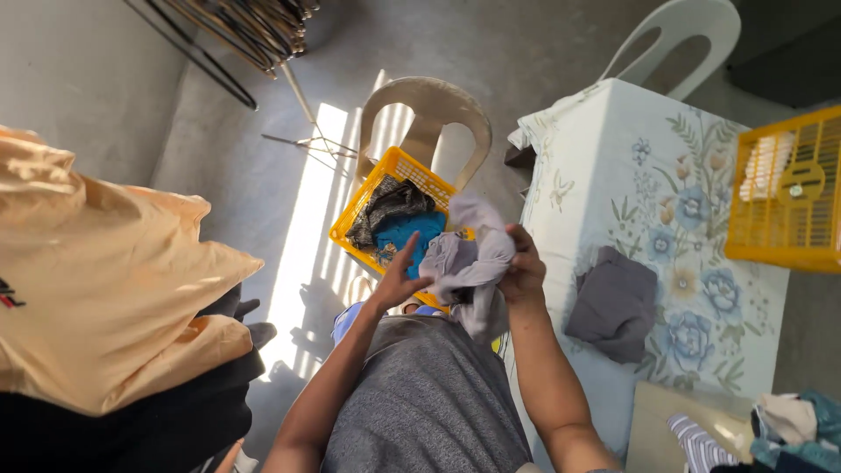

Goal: The person takes clothes from a yellow basket, places them on hangers, and hangs them on a clothing rack. The person handles shirts, shorts, and other garments one at a time, using hangers to organize them on the rack.

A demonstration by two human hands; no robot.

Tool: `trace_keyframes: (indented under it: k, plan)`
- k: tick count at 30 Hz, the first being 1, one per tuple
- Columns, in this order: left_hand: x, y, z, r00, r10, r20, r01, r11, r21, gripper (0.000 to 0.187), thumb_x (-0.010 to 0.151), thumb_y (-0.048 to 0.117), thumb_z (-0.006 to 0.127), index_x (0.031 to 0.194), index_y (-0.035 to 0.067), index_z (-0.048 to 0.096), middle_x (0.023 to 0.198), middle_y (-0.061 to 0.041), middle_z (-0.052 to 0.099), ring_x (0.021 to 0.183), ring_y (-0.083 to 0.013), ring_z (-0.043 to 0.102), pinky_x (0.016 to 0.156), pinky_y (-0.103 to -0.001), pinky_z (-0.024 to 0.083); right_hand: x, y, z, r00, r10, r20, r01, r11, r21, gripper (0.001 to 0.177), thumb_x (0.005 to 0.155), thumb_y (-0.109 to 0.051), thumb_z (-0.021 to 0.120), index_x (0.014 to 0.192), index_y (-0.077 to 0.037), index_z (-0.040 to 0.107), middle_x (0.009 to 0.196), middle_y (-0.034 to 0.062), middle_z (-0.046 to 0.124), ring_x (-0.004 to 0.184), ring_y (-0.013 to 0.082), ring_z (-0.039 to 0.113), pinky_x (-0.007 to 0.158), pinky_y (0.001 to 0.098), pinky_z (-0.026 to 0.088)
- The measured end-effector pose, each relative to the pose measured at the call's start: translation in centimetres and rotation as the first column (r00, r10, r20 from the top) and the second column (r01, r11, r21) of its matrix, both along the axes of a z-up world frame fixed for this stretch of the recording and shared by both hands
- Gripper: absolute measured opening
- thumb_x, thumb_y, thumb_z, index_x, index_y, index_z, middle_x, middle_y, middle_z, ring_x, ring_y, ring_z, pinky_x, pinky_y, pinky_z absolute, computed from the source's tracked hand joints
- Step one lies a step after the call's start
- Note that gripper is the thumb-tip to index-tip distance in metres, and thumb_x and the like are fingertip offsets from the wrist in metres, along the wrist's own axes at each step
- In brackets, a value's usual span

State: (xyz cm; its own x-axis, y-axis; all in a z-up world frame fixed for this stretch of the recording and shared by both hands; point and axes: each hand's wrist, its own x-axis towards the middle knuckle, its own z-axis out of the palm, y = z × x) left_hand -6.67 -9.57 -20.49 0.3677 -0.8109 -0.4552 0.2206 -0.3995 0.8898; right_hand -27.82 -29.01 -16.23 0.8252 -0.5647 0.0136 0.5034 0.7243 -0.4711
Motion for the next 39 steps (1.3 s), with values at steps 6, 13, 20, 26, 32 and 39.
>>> trace_keyframes:
  k: [6, 13, 20, 26, 32, 39]
  plan:
    - [-1.8, -2.1, -2.9, 0.765, -0.409, 0.498, 0.556, 0.81, -0.188, 0.061, 0.072, 0.026, 0.089, 0.128, 0.014, 0.069, 0.154, -0.018, 0.052, 0.142, -0.0373, 0.049, 0.119, -0.045, 0.037, -0.5, 1.7, 8.8, 0.979, -0.16, 0.123, 0.176, 0.975, -0.136, 0.058, 0.073, 0.008, 0.069, 0.131, 0.002, 0.069, 0.123, 0.0219, 0.073, 0.117, 0.0346, 0.071, 0.105, 0.049, 0.054]
    - [4.1, -0.8, -2.9, 0.728, -0.362, 0.583, 0.456, 0.89, -0.017, 0.053, 0.072, 0.023, 0.088, 0.119, 0.007, 0.069, 0.119, -0.014, 0.07, 0.109, -0.0339, 0.068, 0.093, -0.043, 0.054, -7.6, -1.1, 14.9, 0.85, -0.352, 0.392, 0.457, 0.863, -0.217, 0.06, 0.078, 0.001, 0.065, 0.134, -0.017, 0.071, 0.126, 0.0098, 0.074, 0.132, 0.0274, 0.062, 0.126, 0.0565, 0.037]
    - [13.6, 5.6, -3.0, 0.973, -0.231, 0.022, 0.232, 0.964, -0.127, 0.036, 0.086, 0.01, 0.081, 0.117, -0.004, 0.071, 0.093, -0.009, 0.071, 0.078, -0.0155, 0.064, 0.067, -0.031, 0.052, -9.8, -3.3, 11.0, 0.794, -0.471, 0.383, 0.552, 0.824, -0.131, 0.051, 0.089, -0.006, 0.071, 0.137, -0.025, 0.069, 0.129, 0.0011, 0.071, 0.13, 0.0166, 0.06, 0.12, 0.045, 0.044]
    - [10.8, 6.2, 10.4, 0.808, -0.099, -0.581, -0.165, 0.909, -0.384, 0.051, 0.086, 0.017, 0.073, 0.131, -0.002, 0.06, 0.111, -0.01, 0.074, 0.095, -0.0151, 0.073, 0.084, -0.028, 0.059, -2.4, -2.2, 9.3, 0.955, -0.297, 0.017, 0.291, 0.922, -0.255, 0.048, 0.1, -0.002, 0.072, 0.144, -0.016, 0.063, 0.121, 0.0015, 0.07, 0.11, 0.0162, 0.065, 0.104, 0.0371, 0.053]
    - [6.7, 2.5, 13.7, 0.85, -0.062, -0.524, -0.118, 0.946, -0.302, 0.051, 0.092, 0.022, 0.075, 0.132, -0.005, 0.06, 0.105, -0.012, 0.071, 0.087, -0.0171, 0.069, 0.076, -0.03, 0.057, 9.3, 5.3, 14.2, 0.885, -0.199, -0.422, -0.324, 0.389, -0.863, 0.115, 0.064, -0.015, 0.093, 0.159, -0.01, 0.029, 0.155, 0.0104, 0.046, 0.134, 0.0224, 0.052, 0.104, 0.0354, 0.047]
    - [3.5, 4.5, 14.4, 0.936, 0.142, -0.322, -0.267, 0.881, -0.391, 0.06, 0.081, 0.025, 0.078, 0.134, 0.008, 0.057, 0.112, -0.003, 0.069, 0.099, -0.0131, 0.069, 0.086, -0.032, 0.057, 12.1, 6.4, 5.8, 0.846, -0.234, -0.48, -0.222, 0.663, -0.715, 0.032, 0.092, -0.01, 0.082, 0.122, -0.002, 0.074, 0.112, 0.0024, 0.076, 0.102, 0.0099, 0.068, 0.092, 0.0273, 0.057]
